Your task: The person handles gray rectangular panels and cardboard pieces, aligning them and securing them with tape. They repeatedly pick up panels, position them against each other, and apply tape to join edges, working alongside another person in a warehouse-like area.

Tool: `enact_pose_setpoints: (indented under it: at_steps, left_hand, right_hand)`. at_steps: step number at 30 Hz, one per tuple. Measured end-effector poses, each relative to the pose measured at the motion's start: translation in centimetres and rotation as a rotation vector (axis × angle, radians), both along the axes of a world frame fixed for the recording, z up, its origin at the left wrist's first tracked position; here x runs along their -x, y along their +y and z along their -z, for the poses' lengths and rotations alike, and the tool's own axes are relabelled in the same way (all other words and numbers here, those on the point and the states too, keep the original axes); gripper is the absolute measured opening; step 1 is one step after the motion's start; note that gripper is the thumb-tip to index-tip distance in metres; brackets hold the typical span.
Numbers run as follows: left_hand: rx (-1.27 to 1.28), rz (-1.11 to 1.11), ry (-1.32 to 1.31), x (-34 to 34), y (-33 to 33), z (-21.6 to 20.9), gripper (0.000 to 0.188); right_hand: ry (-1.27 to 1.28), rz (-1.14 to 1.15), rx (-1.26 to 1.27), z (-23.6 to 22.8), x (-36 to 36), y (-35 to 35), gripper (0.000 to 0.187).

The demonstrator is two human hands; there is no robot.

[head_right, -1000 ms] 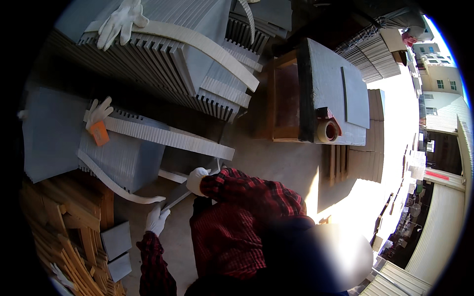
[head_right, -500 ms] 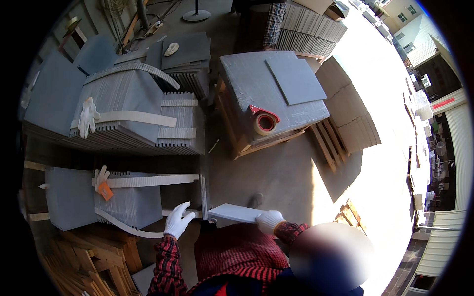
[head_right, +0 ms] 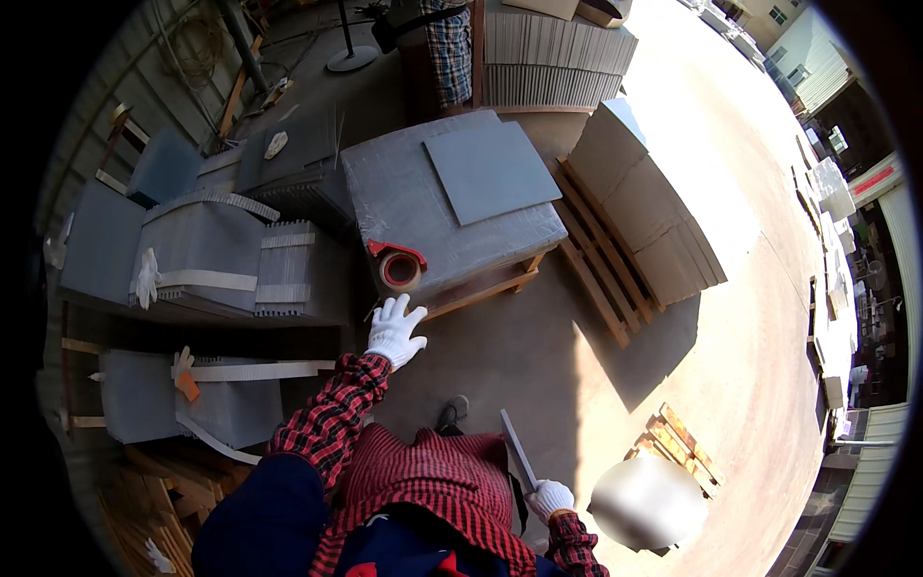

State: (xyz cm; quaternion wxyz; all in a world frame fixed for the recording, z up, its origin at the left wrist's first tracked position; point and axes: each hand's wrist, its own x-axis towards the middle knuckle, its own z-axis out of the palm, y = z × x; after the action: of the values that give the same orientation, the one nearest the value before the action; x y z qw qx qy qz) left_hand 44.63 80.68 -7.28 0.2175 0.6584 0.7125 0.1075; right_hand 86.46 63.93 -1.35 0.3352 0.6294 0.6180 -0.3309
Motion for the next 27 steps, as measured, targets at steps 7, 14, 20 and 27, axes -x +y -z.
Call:
enact_pose_setpoints:
  at_steps: [7, 14, 20, 27]
  left_hand:
    - [-0.099, 0.024, 0.233, 1.5, 4.4, 4.3, 0.057]
    - [-0.211, 0.176, 0.293, 6.2, 8.5, 6.8, 0.034]
    - [-0.169, 0.172, 0.274, 14.4, 14.0, 6.8, 0.033]
    - [-0.249, 0.242, 0.372, 22.0, 21.8, 8.1, 0.032]
  right_hand:
    - [-0.004, 0.011, 0.167, 0.9, -4.1, 1.8, 0.052]
    - [0.051, 0.010, 0.174, -5.3, 2.4, 9.0, 0.047]
    - [0.076, -0.090, 0.033, -10.4, 10.6, 16.1, 0.048]
    - [0.231, -0.105, 0.001, -16.4, 19.1, 24.5, 0.037]
